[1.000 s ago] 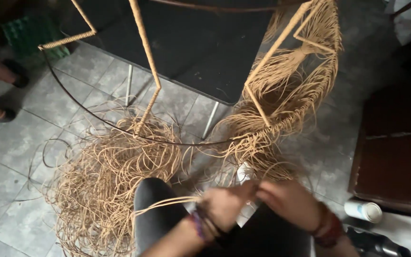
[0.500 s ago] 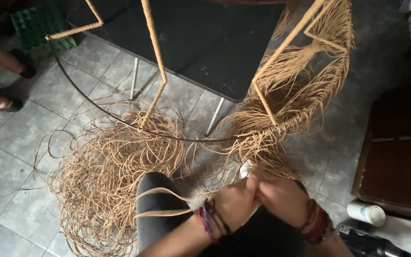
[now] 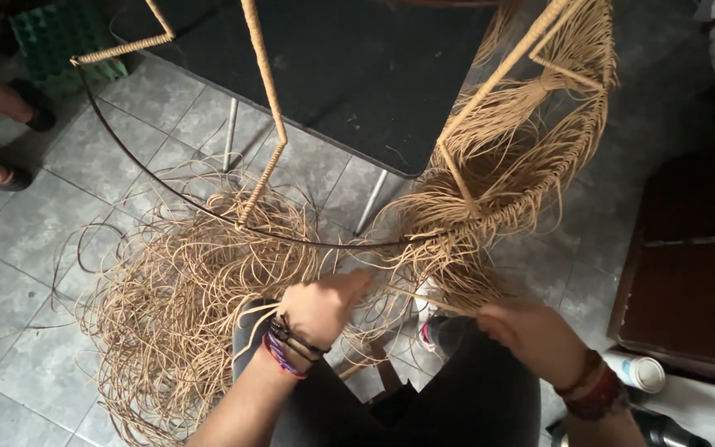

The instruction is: Weaving and tying natural fiber strands onto a circular frame

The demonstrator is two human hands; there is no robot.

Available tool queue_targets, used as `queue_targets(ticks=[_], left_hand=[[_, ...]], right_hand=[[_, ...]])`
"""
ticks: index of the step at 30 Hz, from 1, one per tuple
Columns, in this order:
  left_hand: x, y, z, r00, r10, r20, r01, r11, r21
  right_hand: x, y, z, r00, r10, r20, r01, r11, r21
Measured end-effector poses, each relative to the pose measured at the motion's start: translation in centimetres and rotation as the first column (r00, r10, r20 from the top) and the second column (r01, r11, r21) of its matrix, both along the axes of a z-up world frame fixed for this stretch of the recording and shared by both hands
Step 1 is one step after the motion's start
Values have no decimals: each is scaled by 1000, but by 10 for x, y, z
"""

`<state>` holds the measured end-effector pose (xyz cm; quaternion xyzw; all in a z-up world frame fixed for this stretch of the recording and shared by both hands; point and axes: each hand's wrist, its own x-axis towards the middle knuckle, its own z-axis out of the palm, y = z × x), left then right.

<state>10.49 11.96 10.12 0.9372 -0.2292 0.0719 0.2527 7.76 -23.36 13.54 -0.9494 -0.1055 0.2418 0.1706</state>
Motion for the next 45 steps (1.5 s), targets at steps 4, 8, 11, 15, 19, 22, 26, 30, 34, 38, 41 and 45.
queue_targets(ticks=[4,8,11,15,19,22,26,30,34,38,41,45], left_hand=[[3,-1,3,1000,20,14,-20,1000,13],[4,5,-3,999,22,38,-22,1000,-7],[7,5,3,995,102,1,-102,995,-23],[9,6,31,992,-11,-128,-17,977,-213],[-1,-21,8,994,90,63,-83,991,-107],[-6,-47,1,958,-23,285,120,938,-327],[-7,-87,-54,984,25,177,17,974,-228],[-11,-91,-56,958,121,259,-71,978,-195],[0,-89,-33,993,98,68,-98,995,-5],[-22,-119,-116,866,-85,-494,-75,953,-295],[10,-115,-72,609,138,-781,-74,990,116],[21,-115,-131,887,186,-423,-115,975,189]], right_hand=[[-1,3,-15,999,31,-16,-33,994,-102],[-6,19,-23,992,-57,108,84,963,-256],[-8,15,-41,955,-13,297,36,997,-71],[-3,8,-67,901,-18,433,11,1000,19],[20,22,-82,834,-62,549,12,995,95],[40,50,-88,717,-128,685,-72,964,256],[64,89,-74,652,-201,731,-90,937,338],[82,79,-85,749,-92,657,-213,904,370],[93,73,-82,758,-56,650,-243,901,360],[100,77,-94,709,-187,681,-36,954,299],[106,85,-102,708,39,705,-49,999,-6],[103,91,-103,745,93,661,-69,996,-63]])
